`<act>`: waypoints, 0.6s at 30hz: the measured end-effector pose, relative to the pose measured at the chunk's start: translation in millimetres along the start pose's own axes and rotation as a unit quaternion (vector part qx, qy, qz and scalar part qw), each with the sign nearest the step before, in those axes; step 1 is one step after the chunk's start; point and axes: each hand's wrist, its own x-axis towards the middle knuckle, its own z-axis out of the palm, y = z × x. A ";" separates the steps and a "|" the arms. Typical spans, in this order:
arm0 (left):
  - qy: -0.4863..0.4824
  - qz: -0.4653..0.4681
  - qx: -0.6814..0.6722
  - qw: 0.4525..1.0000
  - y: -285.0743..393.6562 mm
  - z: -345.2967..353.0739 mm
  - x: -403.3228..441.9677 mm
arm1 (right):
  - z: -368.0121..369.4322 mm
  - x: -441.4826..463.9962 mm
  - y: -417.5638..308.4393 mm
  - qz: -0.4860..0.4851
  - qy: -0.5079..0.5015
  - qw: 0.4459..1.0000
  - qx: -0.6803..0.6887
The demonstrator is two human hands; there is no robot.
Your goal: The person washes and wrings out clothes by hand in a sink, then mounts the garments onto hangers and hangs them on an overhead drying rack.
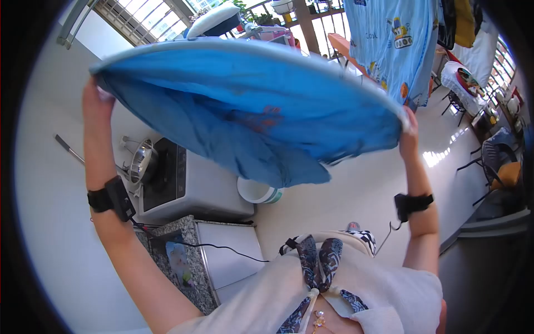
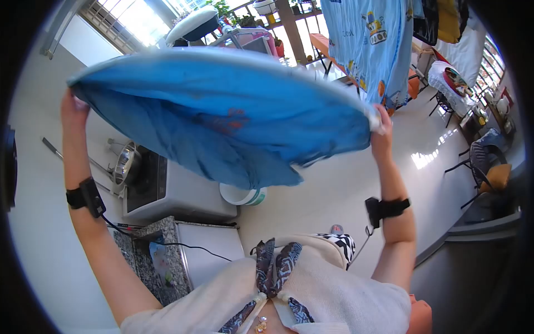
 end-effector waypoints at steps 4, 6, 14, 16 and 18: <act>0.003 -0.196 0.017 0.980 -81.9 -121.4 43.6 | -56.0 69.7 -81.3 -0.208 0.007 0.918 -0.339; 0.099 -0.186 0.109 0.972 -107.7 -91.6 -19.8 | -79.8 93.7 -181.9 -0.222 0.026 0.934 -0.278; -0.095 -0.251 0.077 0.960 -198.1 -93.2 -60.9 | -126.8 139.9 -274.8 -0.293 0.042 0.928 -0.228; -0.095 -0.241 0.191 0.947 -225.2 -108.8 -53.1 | -121.6 138.9 -266.3 -0.279 0.058 0.887 -0.363; -0.080 -0.183 0.335 0.921 -245.2 -99.7 -49.3 | -125.4 149.6 -274.9 -0.303 0.051 0.833 -0.460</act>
